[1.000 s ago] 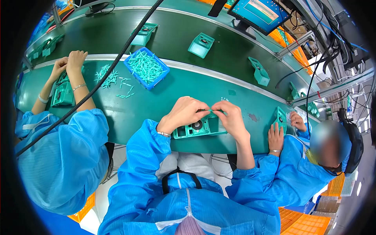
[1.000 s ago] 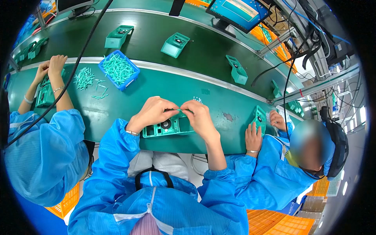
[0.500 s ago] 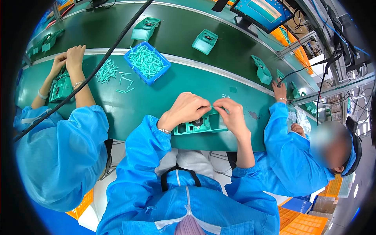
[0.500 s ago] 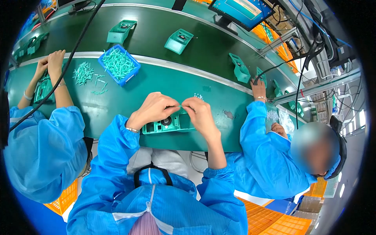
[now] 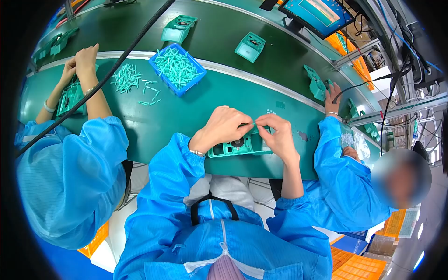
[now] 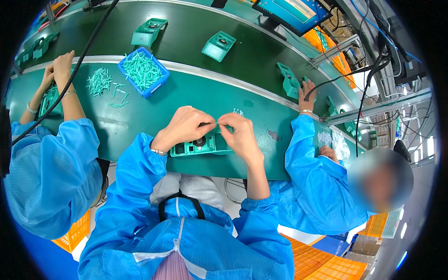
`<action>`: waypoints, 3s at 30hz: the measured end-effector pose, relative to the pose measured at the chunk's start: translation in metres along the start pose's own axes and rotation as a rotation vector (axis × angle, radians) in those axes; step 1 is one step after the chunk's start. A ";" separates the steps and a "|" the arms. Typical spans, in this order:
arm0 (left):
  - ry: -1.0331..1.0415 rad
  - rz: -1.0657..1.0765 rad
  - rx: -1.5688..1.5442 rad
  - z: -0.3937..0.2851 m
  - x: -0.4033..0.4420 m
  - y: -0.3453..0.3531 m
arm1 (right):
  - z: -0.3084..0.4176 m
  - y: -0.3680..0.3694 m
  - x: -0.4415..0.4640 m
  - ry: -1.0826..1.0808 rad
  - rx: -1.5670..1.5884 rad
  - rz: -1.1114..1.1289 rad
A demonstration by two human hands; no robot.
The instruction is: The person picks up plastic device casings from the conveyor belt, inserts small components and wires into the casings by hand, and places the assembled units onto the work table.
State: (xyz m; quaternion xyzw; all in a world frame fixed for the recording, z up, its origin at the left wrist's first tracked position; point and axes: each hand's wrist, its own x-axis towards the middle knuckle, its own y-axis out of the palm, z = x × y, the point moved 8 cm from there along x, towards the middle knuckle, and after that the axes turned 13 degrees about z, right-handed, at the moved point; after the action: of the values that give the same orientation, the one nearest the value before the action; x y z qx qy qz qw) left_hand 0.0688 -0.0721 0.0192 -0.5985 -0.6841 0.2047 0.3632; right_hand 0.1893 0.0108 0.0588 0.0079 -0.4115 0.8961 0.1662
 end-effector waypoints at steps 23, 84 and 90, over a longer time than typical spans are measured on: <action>0.014 -0.020 -0.033 0.004 0.000 0.000 | -0.024 0.002 0.001 0.219 0.286 0.045; 0.005 0.154 -0.422 0.032 -0.012 -0.008 | 0.034 0.018 0.014 -0.169 -0.479 0.037; 0.020 0.145 -0.414 0.033 -0.012 -0.008 | 0.031 0.018 0.015 -0.165 -0.465 0.034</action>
State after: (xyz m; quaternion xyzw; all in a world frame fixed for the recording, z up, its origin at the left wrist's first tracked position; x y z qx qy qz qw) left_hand 0.0398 -0.0800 0.0004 -0.7099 -0.6631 0.0796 0.2236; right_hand 0.1655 -0.0184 0.0685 0.0355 -0.6189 0.7763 0.1142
